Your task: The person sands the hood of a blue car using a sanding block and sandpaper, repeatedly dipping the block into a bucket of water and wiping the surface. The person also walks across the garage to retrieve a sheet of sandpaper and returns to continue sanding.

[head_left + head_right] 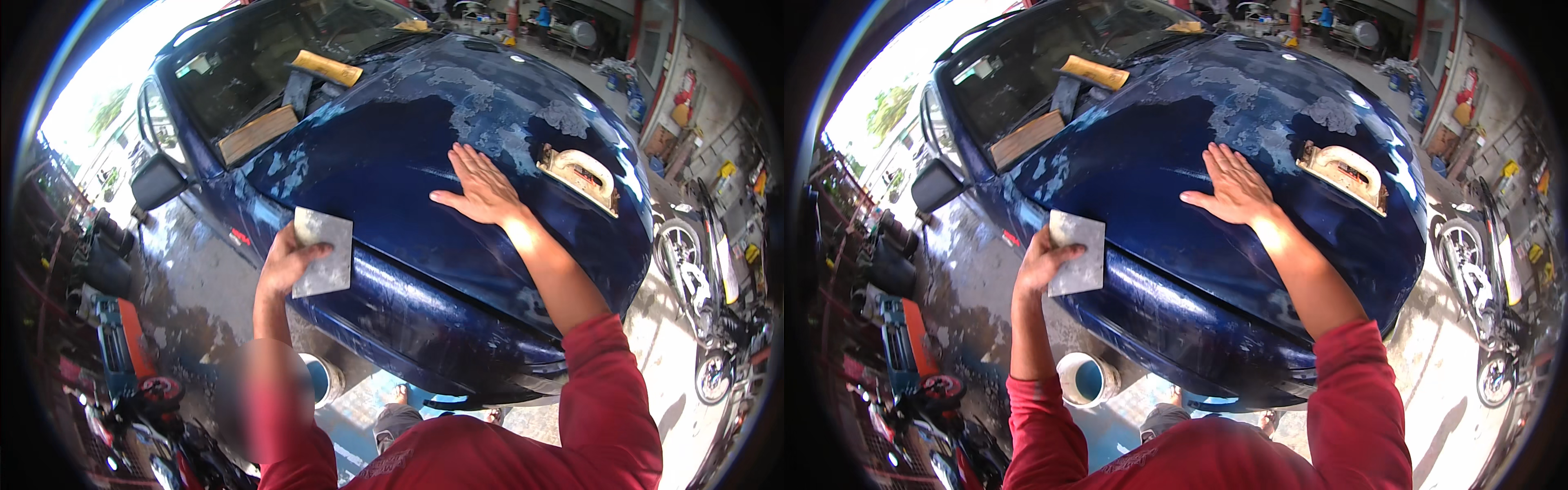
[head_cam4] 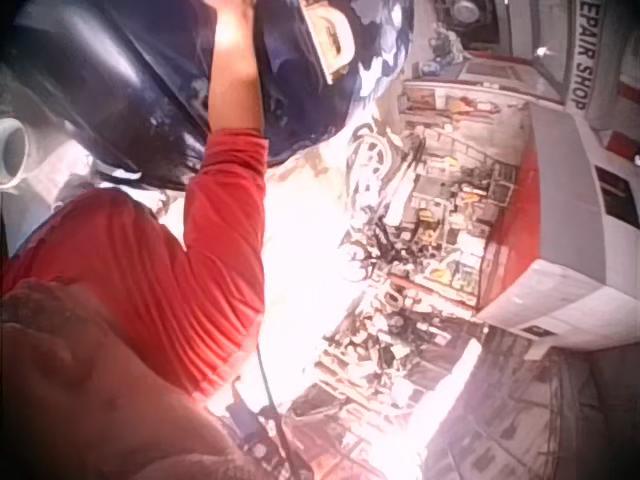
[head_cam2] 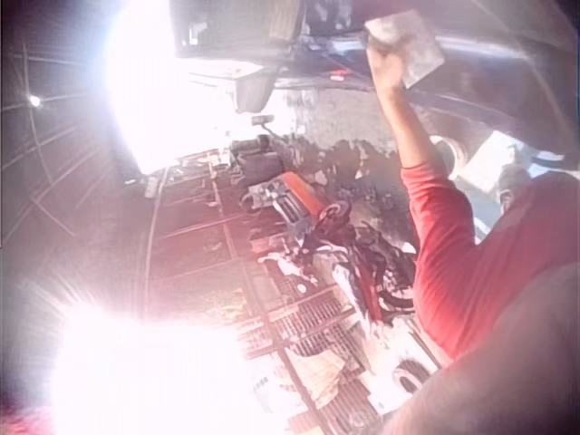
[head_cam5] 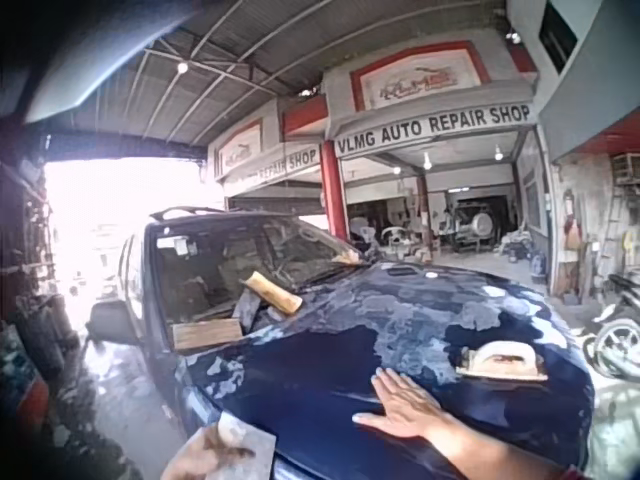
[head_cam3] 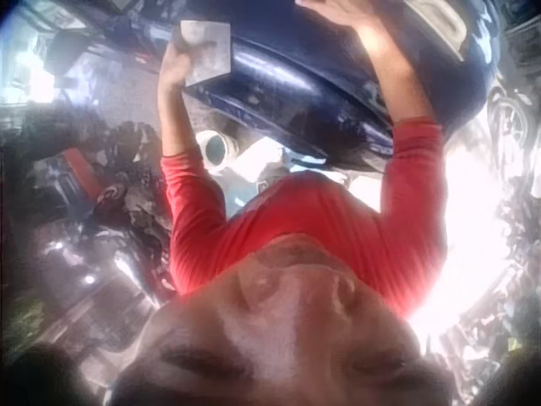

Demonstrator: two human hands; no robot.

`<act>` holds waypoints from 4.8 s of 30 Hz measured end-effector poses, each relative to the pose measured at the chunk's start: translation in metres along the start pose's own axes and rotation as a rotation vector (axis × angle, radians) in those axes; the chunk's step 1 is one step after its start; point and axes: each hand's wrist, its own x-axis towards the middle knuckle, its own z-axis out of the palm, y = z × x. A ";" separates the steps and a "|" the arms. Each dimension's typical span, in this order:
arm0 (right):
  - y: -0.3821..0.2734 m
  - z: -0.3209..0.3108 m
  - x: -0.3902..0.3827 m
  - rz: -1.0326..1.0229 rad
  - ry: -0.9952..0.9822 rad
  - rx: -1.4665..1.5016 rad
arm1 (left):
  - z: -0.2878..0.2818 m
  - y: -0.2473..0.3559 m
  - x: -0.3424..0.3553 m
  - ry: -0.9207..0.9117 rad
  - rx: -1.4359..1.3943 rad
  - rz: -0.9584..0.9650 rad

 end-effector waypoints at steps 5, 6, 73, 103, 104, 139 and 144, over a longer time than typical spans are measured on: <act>-0.017 -0.004 0.093 0.243 -0.143 -0.002 | -0.030 -0.010 0.023 -0.090 -0.030 -0.043; -0.020 -0.004 0.092 0.261 -0.148 0.000 | -0.034 -0.008 0.031 -0.098 -0.043 -0.019; 0.152 -0.055 -0.217 0.461 0.362 -0.113 | 0.256 0.113 0.338 -0.307 0.561 0.004; 0.154 -0.055 -0.218 0.498 0.343 -0.096 | 0.266 0.102 0.329 -0.241 0.515 0.031; 0.156 -0.054 -0.218 0.473 0.357 -0.100 | 0.274 0.101 0.323 -0.278 0.519 0.076; -0.265 0.078 0.214 -0.528 -0.131 -0.034 | -0.207 -0.164 -0.104 0.570 -0.578 -0.106; -0.322 0.104 0.292 -0.431 -0.165 -0.024 | -0.180 -0.162 -0.116 0.504 -0.742 -0.103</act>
